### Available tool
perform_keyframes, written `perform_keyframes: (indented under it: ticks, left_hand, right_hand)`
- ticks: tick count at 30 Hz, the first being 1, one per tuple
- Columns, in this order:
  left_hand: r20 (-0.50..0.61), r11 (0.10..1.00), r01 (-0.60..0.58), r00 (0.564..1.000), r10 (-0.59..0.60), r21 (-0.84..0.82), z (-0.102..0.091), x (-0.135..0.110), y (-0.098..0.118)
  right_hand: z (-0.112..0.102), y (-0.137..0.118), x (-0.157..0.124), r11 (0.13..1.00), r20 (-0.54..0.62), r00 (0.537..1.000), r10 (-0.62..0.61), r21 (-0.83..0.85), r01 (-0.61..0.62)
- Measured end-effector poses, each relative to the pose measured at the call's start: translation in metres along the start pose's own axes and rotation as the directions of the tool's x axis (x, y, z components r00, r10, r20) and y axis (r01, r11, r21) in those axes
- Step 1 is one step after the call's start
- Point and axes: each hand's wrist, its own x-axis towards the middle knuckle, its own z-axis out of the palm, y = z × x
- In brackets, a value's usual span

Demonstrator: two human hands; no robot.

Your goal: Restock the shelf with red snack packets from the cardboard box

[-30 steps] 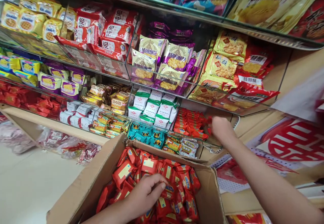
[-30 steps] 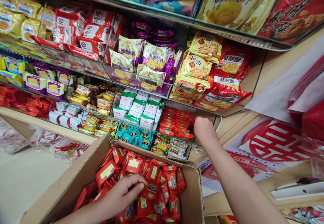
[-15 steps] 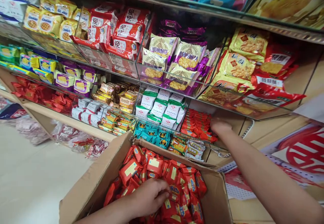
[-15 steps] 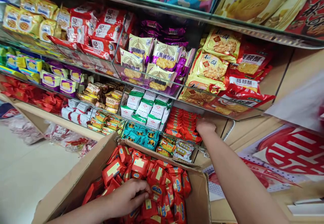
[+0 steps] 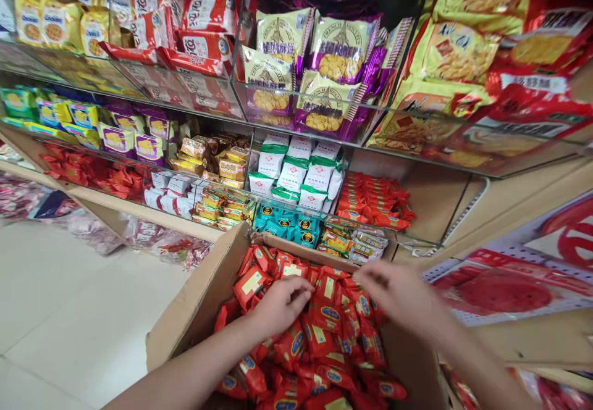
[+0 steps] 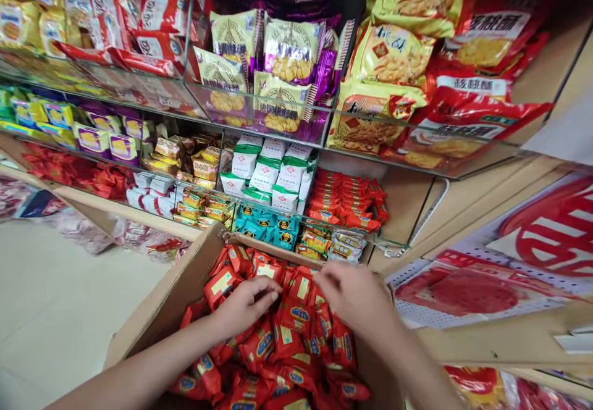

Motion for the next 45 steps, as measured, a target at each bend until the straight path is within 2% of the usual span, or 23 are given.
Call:
perform_keyframes:
  ticks: [2, 4, 5, 7, 11, 13, 15, 20, 22, 26, 28, 30, 32, 34, 35, 37, 39, 40, 41, 42, 44, 45]
  left_hand:
    - [-0.034, 0.999, 0.011, 0.999, -0.012, -0.047, 0.002, 0.002, -0.004]
    - [-0.039, 0.997, -0.006, 0.999, 0.003, -0.071, 0.005, 0.003, -0.008]
    - [-0.040, 0.997, -0.017, 0.999, 0.014, -0.075, 0.007, 0.003, -0.009]
    - [-0.044, 0.996, -0.028, 0.999, 0.025, -0.083, 0.009, 0.003, -0.012]
    - [0.020, 0.986, -0.047, 0.998, 0.051, -0.158, 0.004, 0.001, -0.008]
    - [0.100, 0.973, -0.053, 0.992, 0.078, -0.226, 0.000, 0.000, -0.003]
    - [0.173, 0.947, -0.009, 0.983, 0.068, -0.322, -0.002, -0.002, 0.003]
    - [0.260, 0.767, 0.154, 0.965, 0.017, -0.622, 0.004, -0.001, 0.006]
    - [0.269, 0.716, 0.187, 0.963, 0.001, -0.673, 0.005, 0.000, 0.004]
    - [0.270, 0.684, 0.194, 0.963, 0.004, -0.703, 0.000, -0.001, 0.004]
    - [0.295, 0.688, 0.206, 0.955, 0.013, -0.696, -0.003, -0.002, 0.005]
    - [0.320, 0.661, 0.220, 0.947, 0.032, -0.718, -0.005, -0.004, 0.007]
    - [0.314, 0.605, 0.224, 0.948, 0.046, -0.764, -0.006, -0.004, 0.008]
    - [0.284, 0.584, 0.221, 0.959, 0.018, -0.781, -0.006, -0.002, 0.007]
    - [0.265, 0.596, 0.218, 0.964, -0.008, -0.773, -0.006, -0.002, 0.006]
    - [0.236, 0.630, 0.215, 0.970, -0.052, -0.746, -0.005, 0.001, 0.003]
    - [0.230, 0.645, 0.214, 0.971, -0.060, -0.733, -0.004, 0.002, 0.002]
    - [0.237, 0.653, 0.213, 0.970, -0.052, -0.727, -0.003, 0.002, 0.002]
    - [0.245, 0.666, 0.211, 0.968, -0.043, -0.715, -0.002, 0.002, 0.002]
    - [0.253, 0.684, 0.208, 0.967, -0.034, -0.700, -0.001, 0.002, 0.002]
    - [0.273, 0.723, 0.209, 0.962, -0.030, -0.659, 0.002, 0.000, 0.002]
    - [0.283, 0.740, 0.214, 0.959, -0.034, -0.637, 0.004, -0.001, 0.001]
  right_hand:
    - [0.054, -0.003, -0.021, 0.995, 0.079, 0.997, 0.008, 0.103, -0.016]
    - [0.098, 0.000, -0.031, 0.985, 0.157, 0.987, 0.023, 0.165, -0.049]
    - [0.113, 0.003, -0.034, 0.980, 0.163, 0.986, 0.030, 0.188, -0.061]
    - [0.129, 0.010, -0.035, 0.969, 0.118, 0.992, 0.051, 0.236, -0.078]
    - [0.125, 0.018, -0.038, 0.907, -0.025, 0.992, 0.125, 0.409, -0.104]
    - [0.119, 0.015, -0.040, 0.843, -0.035, 0.990, 0.139, 0.529, -0.100]
    - [0.115, 0.008, -0.042, 0.799, -0.047, 0.989, 0.141, 0.595, -0.086]
    - [0.117, -0.007, -0.043, 0.823, -0.247, 0.955, 0.164, 0.569, 0.006]
    - [0.121, -0.007, -0.043, 0.743, -0.249, 0.952, 0.180, 0.668, 0.034]
    - [0.124, -0.003, -0.042, 0.463, -0.074, 0.974, 0.213, 0.886, -0.034]
    - [0.119, -0.002, -0.043, 0.397, -0.021, 0.979, 0.204, 0.916, -0.063]
    - [0.106, -0.002, -0.046, 0.399, -0.004, 0.985, 0.172, 0.915, -0.066]
    - [0.084, 0.000, -0.050, 0.451, -0.034, 0.986, 0.162, 0.892, -0.044]
    - [0.052, 0.006, -0.053, 0.547, -0.179, 0.957, 0.227, 0.837, 0.027]
    - [0.034, 0.011, -0.052, 0.615, -0.288, 0.917, 0.275, 0.786, 0.062]
    - [-0.002, 0.022, -0.044, 0.782, -0.519, 0.789, 0.330, 0.618, 0.079]
    - [-0.033, 0.034, -0.026, 0.934, -0.685, 0.679, 0.264, 0.358, -0.001]
    - [-0.044, 0.040, -0.013, 0.976, -0.724, 0.661, 0.197, 0.210, -0.061]
    - [-0.053, 0.044, 0.001, 0.989, -0.731, 0.668, 0.138, 0.070, -0.128]
    - [-0.059, 0.049, 0.016, 0.978, -0.703, 0.703, 0.108, -0.052, -0.202]
    - [-0.065, 0.056, 0.045, 0.917, -0.598, 0.788, 0.147, -0.217, -0.336]
    - [-0.066, 0.058, 0.058, 0.886, -0.548, 0.815, 0.191, -0.262, -0.384]
